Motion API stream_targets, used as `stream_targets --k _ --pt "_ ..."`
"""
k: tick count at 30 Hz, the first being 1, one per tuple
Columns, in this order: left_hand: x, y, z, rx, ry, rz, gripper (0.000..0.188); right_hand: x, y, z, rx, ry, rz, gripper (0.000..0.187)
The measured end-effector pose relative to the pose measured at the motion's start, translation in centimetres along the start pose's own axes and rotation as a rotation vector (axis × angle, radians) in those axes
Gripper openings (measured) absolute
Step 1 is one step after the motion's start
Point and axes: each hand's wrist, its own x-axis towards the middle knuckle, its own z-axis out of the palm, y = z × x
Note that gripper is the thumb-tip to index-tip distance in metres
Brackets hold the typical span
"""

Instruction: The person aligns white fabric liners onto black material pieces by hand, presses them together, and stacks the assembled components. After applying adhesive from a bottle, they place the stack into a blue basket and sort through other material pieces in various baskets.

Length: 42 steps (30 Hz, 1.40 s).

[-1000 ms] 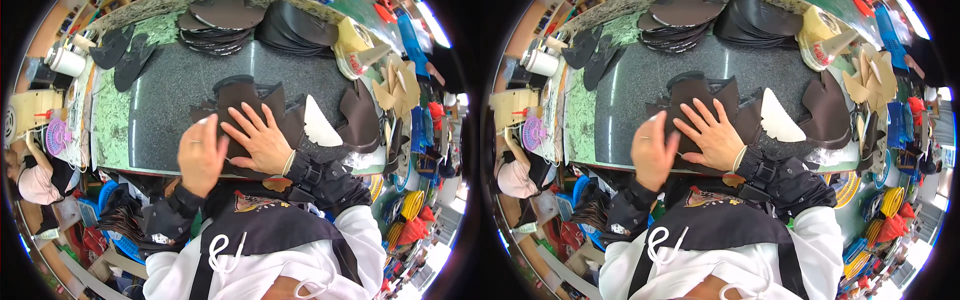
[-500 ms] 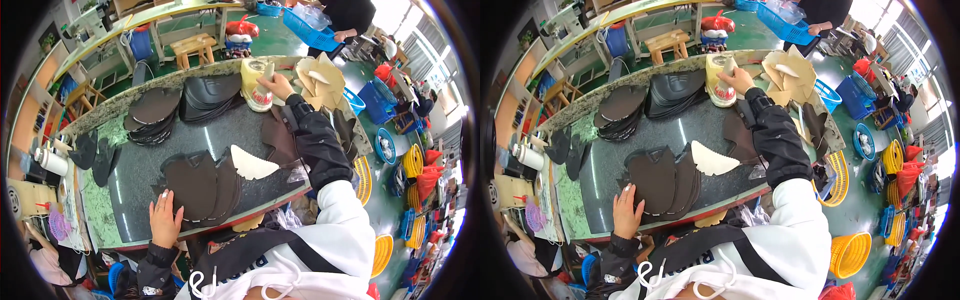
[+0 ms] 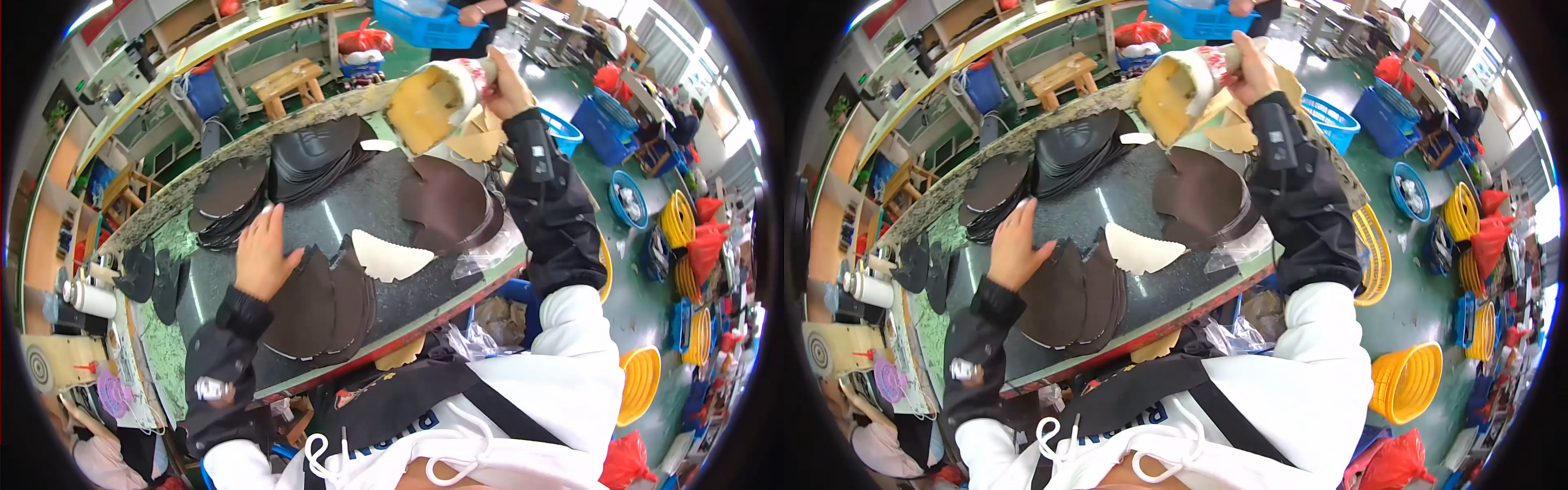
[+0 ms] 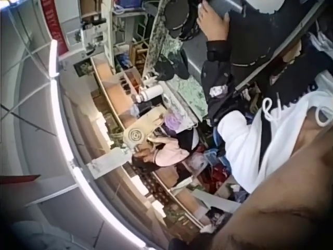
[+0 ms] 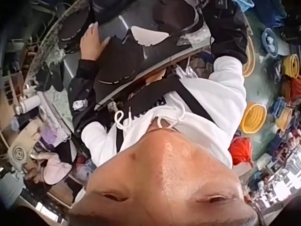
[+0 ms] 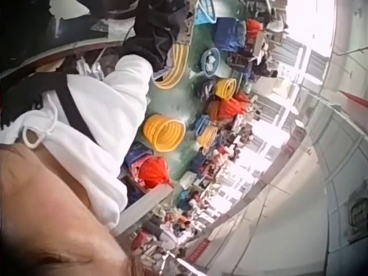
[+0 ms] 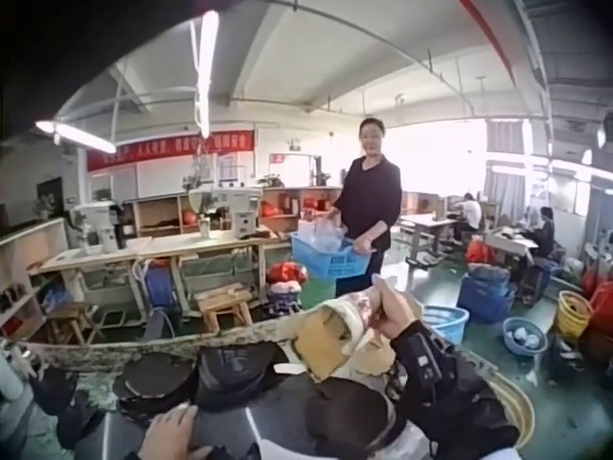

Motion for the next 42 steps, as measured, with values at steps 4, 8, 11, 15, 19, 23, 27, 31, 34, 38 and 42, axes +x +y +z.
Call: stream_targets --k 4,8,11,15,19,23,27,31,34,38,42 --pt "7.9 1.6 4.9 0.112 -0.045 0.038 0.090 -3.2 -2.9 -5.1 0.160 0.093 0.096 0.022" --pt "13.7 3.7 8.1 0.245 -0.134 -0.027 0.094 -3.9 -2.8 -16.4 0.145 0.315 0.017 0.026" --pt "15.8 3.8 10.2 0.331 -0.168 -0.143 0.092 -6.8 -2.7 -15.6 0.145 0.289 0.143 0.031" --pt "17.8 2.4 12.9 0.273 -0.214 -0.275 0.083 -11.2 -2.8 -10.1 0.244 0.533 0.290 0.024" --pt "19.3 0.7 12.6 0.286 -0.188 -0.275 0.078 -16.5 2.2 -8.4 -0.493 0.163 -0.424 0.020" --pt "19.7 -2.5 9.4 0.087 -0.255 -0.041 0.063 -15.0 8.1 1.7 -0.450 -0.342 0.126 0.026" --pt "19.4 -4.0 7.9 -0.063 -0.053 -0.127 0.056 0.7 18.6 3.8 -0.855 -0.335 0.297 0.038" --pt "19.0 -4.0 8.3 -0.132 0.026 -0.169 0.056 8.5 24.4 2.1 -1.649 -0.622 -0.058 0.046" --pt "20.1 -2.4 7.8 -0.196 -0.032 -0.191 0.060 11.4 26.2 -0.7 -1.286 -0.402 0.212 0.046" --pt "16.0 -6.0 8.4 -0.120 -0.070 -0.314 0.067 2.0 26.3 9.6 -0.259 -0.462 1.152 0.045" --pt "15.3 -3.5 9.9 -0.076 0.078 -0.176 0.069 0.0 23.5 13.7 -0.023 -0.376 0.881 0.044"
